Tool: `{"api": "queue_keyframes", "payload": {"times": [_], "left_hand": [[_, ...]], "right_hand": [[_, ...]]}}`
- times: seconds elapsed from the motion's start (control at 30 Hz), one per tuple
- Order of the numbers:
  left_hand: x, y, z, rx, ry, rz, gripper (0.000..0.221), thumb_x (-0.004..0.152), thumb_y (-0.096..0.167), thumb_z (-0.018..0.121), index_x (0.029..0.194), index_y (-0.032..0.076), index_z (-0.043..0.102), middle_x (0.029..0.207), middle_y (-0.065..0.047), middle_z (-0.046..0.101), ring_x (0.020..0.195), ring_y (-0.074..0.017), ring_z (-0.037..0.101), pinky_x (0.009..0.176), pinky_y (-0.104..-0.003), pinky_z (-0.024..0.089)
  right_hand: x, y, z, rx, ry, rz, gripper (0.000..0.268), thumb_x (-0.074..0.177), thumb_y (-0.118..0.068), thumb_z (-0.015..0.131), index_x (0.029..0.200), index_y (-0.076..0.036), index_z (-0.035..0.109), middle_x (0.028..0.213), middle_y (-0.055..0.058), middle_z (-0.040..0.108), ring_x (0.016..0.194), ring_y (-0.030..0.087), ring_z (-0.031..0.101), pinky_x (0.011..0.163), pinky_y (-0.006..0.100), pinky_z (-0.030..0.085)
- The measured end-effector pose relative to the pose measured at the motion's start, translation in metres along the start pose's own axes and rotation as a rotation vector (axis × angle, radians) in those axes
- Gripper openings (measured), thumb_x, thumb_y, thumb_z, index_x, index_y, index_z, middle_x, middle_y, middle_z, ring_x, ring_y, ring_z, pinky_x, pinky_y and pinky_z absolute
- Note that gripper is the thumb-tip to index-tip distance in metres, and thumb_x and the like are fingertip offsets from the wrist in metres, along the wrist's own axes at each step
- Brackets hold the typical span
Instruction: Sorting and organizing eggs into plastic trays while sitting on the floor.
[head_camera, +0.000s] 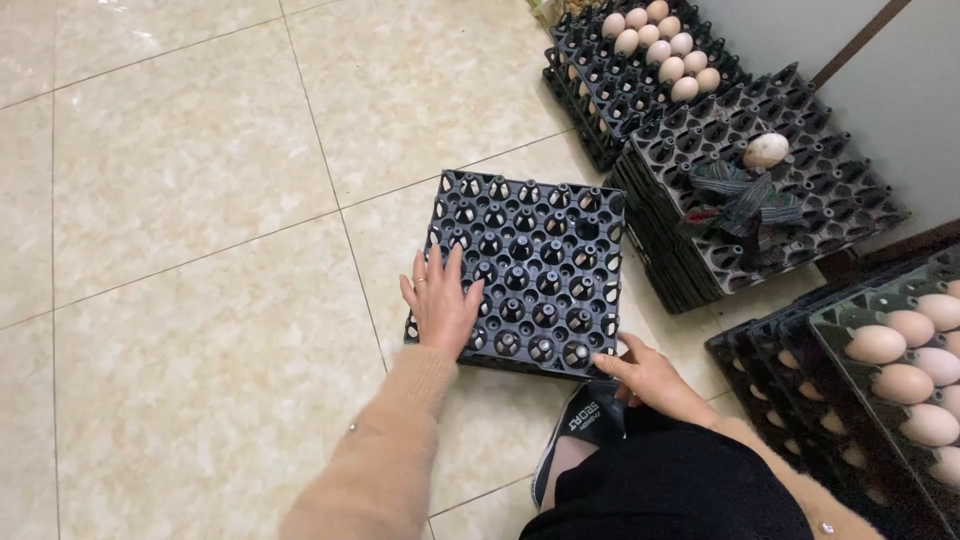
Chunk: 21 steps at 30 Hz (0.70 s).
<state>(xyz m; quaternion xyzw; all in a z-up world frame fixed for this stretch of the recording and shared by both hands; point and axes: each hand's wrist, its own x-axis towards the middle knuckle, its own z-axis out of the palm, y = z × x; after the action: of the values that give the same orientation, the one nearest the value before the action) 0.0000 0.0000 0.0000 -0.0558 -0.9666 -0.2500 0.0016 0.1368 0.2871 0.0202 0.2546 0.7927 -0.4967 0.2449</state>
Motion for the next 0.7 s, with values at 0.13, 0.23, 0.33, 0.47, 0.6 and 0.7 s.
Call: {"api": "queue_keyframes", "payload": {"times": [0.13,0.23,0.33,0.47,0.6,0.7], "left_hand": [[0.012,-0.001,0.007,0.081,-0.086,0.027,0.068,0.102,0.047,0.057,0.160,0.020,0.033,0.166,-0.018,0.027,0.156,-0.0419,0.012,0.117,-0.072,0.008],[0.019,-0.011,0.017,0.117,-0.116,0.032,0.068,0.101,0.049,0.056,0.159,0.022,0.032,0.166,-0.016,0.026,0.157,-0.0399,0.010,0.117,-0.073,0.011],[0.016,-0.007,0.011,0.115,-0.141,0.012,0.062,0.104,0.046,0.054,0.157,0.021,0.035,0.165,-0.014,0.030,0.156,-0.0381,0.010,0.116,-0.070,0.017],[0.013,-0.018,0.021,0.137,-0.107,0.049,0.061,0.103,0.047,0.053,0.156,0.020,0.038,0.160,-0.015,0.035,0.155,-0.0381,0.013,0.112,-0.066,0.026],[0.012,-0.024,0.022,0.156,-0.082,0.079,0.059,0.104,0.046,0.051,0.155,0.020,0.039,0.157,-0.014,0.040,0.155,-0.0371,0.014,0.112,-0.064,0.027],[0.021,-0.032,0.030,0.178,-0.056,0.100,0.059,0.103,0.048,0.051,0.155,0.022,0.040,0.154,-0.013,0.043,0.155,-0.0362,0.016,0.112,-0.062,0.027]], "right_hand": [[-0.005,-0.010,-0.002,0.035,0.078,-0.025,0.095,0.086,-0.035,0.079,0.160,-0.001,0.031,0.116,0.032,0.068,0.077,0.040,0.077,0.056,0.042,0.064],[0.005,-0.004,-0.005,0.066,0.107,-0.050,0.089,0.087,-0.028,0.077,0.159,-0.002,0.033,0.105,0.029,0.072,0.071,0.040,0.077,0.056,0.043,0.064],[0.012,0.003,-0.004,0.045,0.103,-0.052,0.082,0.089,-0.026,0.075,0.158,-0.006,0.037,0.096,0.026,0.074,0.067,0.038,0.077,0.053,0.041,0.064],[0.007,-0.002,-0.005,-0.002,0.077,-0.037,0.082,0.088,-0.027,0.075,0.159,-0.008,0.038,0.087,0.024,0.075,0.063,0.037,0.076,0.053,0.041,0.064],[0.003,-0.002,-0.003,-0.114,0.059,-0.048,0.080,0.088,-0.028,0.072,0.158,-0.010,0.039,0.070,0.019,0.076,0.055,0.033,0.073,0.052,0.041,0.060],[0.004,-0.003,-0.002,-0.113,0.063,-0.067,0.080,0.088,-0.031,0.074,0.157,-0.010,0.041,0.066,0.018,0.076,0.053,0.031,0.073,0.053,0.039,0.058]]}}
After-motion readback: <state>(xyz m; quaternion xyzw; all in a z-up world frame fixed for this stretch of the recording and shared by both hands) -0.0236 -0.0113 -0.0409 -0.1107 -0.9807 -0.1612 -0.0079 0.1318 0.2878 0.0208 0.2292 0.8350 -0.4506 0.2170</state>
